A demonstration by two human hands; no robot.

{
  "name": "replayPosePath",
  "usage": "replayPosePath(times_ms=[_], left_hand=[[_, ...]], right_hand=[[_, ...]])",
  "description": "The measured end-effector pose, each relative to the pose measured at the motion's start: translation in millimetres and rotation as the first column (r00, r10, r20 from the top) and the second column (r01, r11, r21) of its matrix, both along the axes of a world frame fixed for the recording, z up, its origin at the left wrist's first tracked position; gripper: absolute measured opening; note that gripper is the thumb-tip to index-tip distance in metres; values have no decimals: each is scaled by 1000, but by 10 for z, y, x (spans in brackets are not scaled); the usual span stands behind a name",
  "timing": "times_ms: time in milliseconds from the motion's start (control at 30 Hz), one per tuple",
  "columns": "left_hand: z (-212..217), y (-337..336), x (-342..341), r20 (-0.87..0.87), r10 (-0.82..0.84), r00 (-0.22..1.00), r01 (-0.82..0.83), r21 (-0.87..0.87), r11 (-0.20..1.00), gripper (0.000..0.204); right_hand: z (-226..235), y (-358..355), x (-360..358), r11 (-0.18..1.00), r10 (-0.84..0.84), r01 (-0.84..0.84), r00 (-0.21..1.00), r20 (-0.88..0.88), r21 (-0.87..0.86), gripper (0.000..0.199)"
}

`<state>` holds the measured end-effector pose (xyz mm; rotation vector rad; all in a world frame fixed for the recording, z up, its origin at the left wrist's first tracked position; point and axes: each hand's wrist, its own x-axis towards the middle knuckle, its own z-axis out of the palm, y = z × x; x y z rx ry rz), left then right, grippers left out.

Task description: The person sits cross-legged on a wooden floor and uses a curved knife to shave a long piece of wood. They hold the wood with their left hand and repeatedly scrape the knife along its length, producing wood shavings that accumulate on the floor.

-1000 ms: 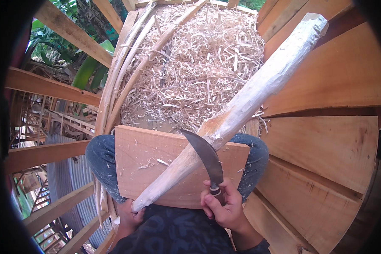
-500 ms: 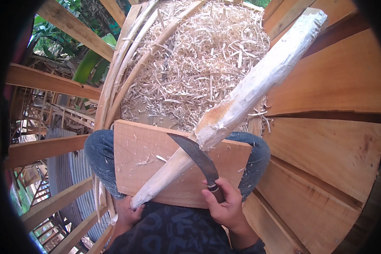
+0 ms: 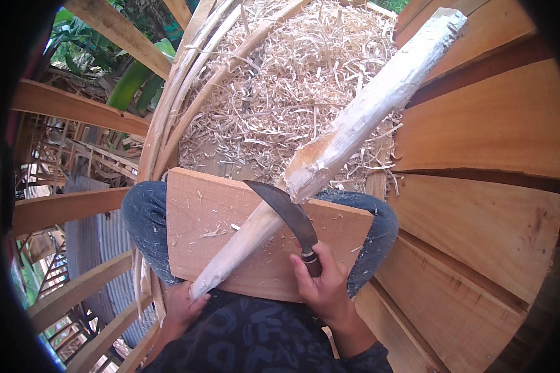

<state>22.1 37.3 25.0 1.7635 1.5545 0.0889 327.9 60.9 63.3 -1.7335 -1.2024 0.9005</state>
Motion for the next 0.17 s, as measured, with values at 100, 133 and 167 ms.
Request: replayPosePath(times_ms=[100, 133, 167], left_hand=[[0, -1, 1, 30, 48, 998, -47, -33, 998, 48], [12, -2, 18, 32, 54, 998, -53, -24, 998, 48], [26, -3, 44, 35, 60, 998, -60, -14, 998, 48]], right_hand=[[-12, 30, 0, 1000, 14, -13, 999, 37, -6, 24], [-22, 34, -3, 1000, 20, -20, 998, 52, -8, 25], [-36, 36, -4, 1000, 10, -9, 998, 55, -20, 25]])
